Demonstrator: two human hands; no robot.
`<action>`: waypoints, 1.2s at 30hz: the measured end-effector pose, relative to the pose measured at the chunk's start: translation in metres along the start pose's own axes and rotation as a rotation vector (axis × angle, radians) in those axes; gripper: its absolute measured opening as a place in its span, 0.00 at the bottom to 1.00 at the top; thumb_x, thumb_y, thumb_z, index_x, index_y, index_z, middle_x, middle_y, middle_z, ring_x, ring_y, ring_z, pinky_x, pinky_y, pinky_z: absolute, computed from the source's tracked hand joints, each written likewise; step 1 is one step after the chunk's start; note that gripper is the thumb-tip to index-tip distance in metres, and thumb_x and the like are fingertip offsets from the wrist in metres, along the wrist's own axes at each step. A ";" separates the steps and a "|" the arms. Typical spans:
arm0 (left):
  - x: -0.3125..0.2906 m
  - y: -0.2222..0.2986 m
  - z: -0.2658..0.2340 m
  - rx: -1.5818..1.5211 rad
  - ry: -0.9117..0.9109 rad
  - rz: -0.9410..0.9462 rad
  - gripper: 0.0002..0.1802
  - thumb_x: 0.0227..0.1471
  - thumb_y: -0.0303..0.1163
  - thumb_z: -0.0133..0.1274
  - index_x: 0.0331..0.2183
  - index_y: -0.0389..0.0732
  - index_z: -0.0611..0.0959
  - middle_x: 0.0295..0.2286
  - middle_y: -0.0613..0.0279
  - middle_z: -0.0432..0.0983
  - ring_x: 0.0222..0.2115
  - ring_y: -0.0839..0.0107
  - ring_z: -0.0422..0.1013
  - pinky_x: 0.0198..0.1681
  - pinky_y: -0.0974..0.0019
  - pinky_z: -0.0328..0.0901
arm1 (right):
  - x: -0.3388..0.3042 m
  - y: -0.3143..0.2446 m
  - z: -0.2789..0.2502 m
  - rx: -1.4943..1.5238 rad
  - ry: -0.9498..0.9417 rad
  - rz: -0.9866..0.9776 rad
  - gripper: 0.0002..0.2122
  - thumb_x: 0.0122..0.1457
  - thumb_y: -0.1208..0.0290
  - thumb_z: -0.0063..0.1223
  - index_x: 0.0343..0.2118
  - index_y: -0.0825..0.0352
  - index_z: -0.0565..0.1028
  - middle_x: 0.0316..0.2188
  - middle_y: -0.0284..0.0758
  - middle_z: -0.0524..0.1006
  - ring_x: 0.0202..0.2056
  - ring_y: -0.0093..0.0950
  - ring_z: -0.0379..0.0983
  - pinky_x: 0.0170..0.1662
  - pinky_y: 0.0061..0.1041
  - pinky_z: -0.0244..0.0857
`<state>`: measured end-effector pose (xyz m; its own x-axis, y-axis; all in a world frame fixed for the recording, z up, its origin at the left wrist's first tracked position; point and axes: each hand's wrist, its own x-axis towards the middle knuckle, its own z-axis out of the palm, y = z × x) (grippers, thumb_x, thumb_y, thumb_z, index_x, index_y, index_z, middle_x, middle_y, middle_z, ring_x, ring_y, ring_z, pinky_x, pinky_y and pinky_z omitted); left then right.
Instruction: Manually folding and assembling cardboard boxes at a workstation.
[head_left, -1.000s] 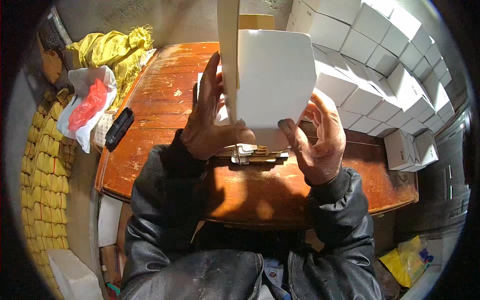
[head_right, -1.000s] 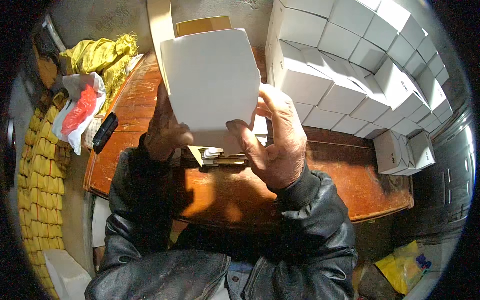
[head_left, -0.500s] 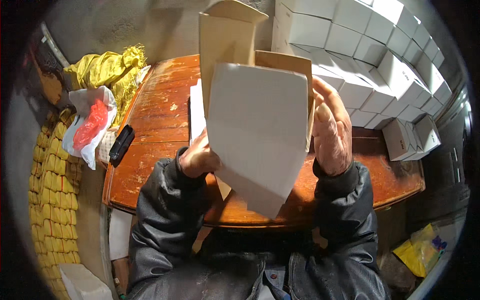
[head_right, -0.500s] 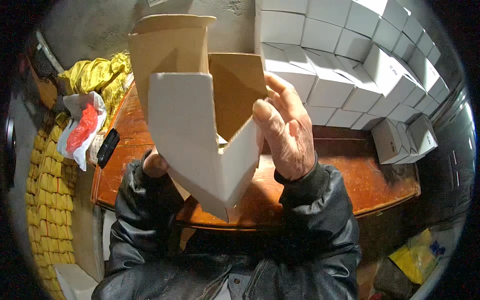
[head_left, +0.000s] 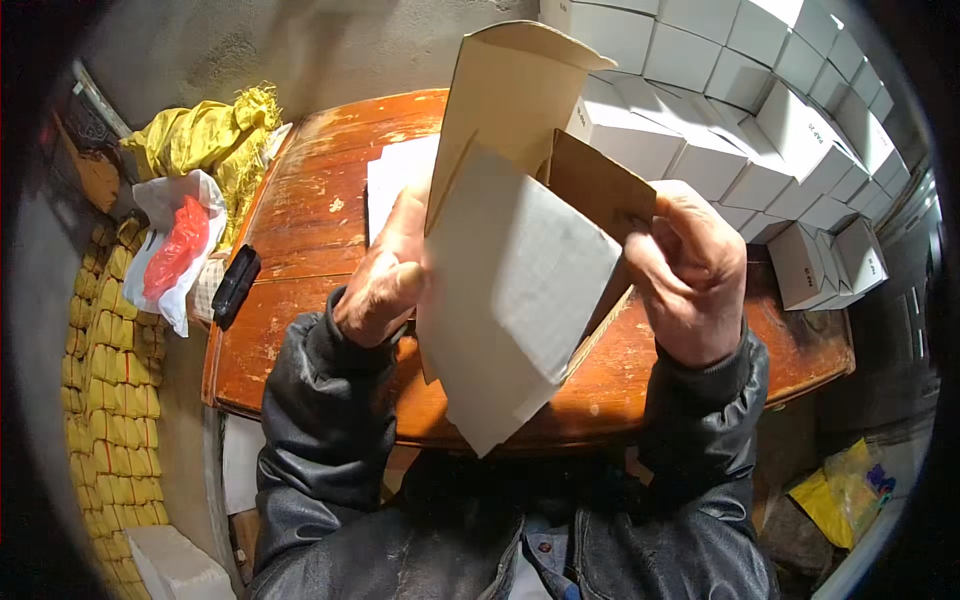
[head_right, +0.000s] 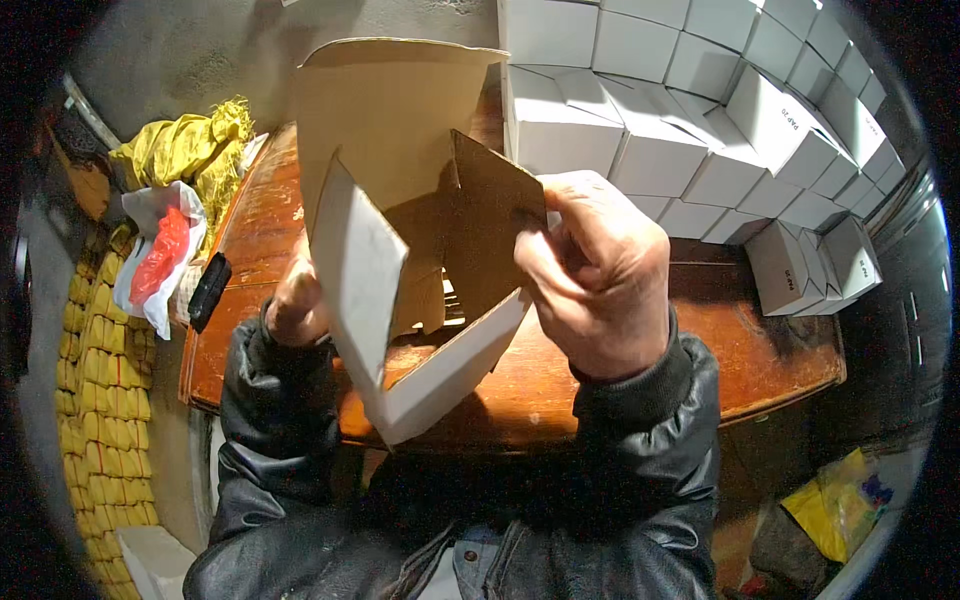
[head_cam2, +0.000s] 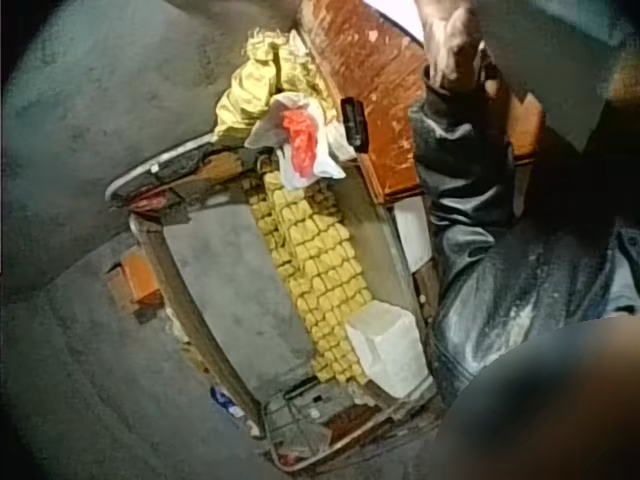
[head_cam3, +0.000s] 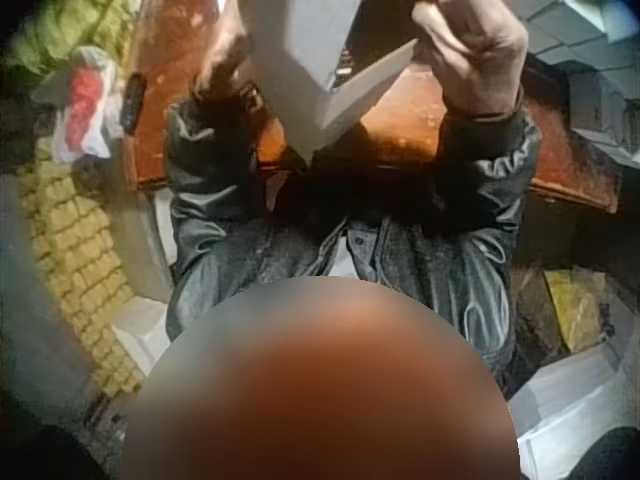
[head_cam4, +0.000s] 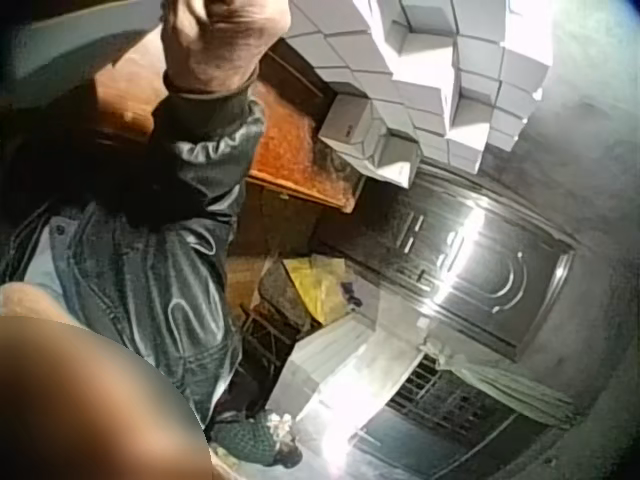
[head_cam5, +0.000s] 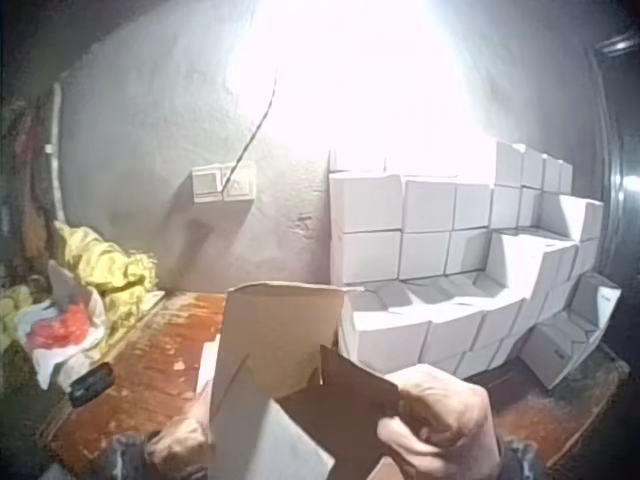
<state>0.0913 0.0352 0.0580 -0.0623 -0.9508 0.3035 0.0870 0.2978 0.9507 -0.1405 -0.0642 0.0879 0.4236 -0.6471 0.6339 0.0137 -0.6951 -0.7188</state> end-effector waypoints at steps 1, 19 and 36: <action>0.000 0.002 0.003 -0.021 0.063 0.057 0.62 0.41 0.66 0.55 0.63 0.35 0.49 0.60 0.50 0.52 0.61 0.62 0.49 0.61 0.57 0.48 | 0.000 -0.001 0.000 -0.121 0.023 -0.160 0.10 0.49 0.84 0.52 0.37 0.72 0.75 0.25 0.34 0.74 0.21 0.19 0.69 0.25 0.18 0.64; -0.002 0.015 0.023 0.036 0.095 -0.138 0.13 0.53 0.25 0.57 0.41 0.36 0.76 0.33 0.65 0.73 0.32 0.79 0.68 0.34 0.74 0.65 | -0.018 -0.040 0.002 -0.492 -0.200 -0.227 0.16 0.49 0.84 0.56 0.43 0.70 0.75 0.35 0.43 0.76 0.33 0.32 0.77 0.32 0.25 0.72; -0.002 -0.002 0.013 0.294 0.084 -0.039 0.11 0.57 0.23 0.52 0.44 0.36 0.78 0.34 0.64 0.75 0.35 0.77 0.71 0.38 0.72 0.69 | -0.006 -0.011 -0.018 -0.234 -0.626 -0.124 0.22 0.54 0.51 0.59 0.37 0.69 0.77 0.50 0.54 0.69 0.52 0.46 0.69 0.53 0.39 0.64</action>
<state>0.0780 0.0377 0.0567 0.0234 -0.9621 0.2719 -0.2061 0.2614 0.9429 -0.1597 -0.0583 0.0977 0.8772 -0.3040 0.3716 -0.0708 -0.8474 -0.5262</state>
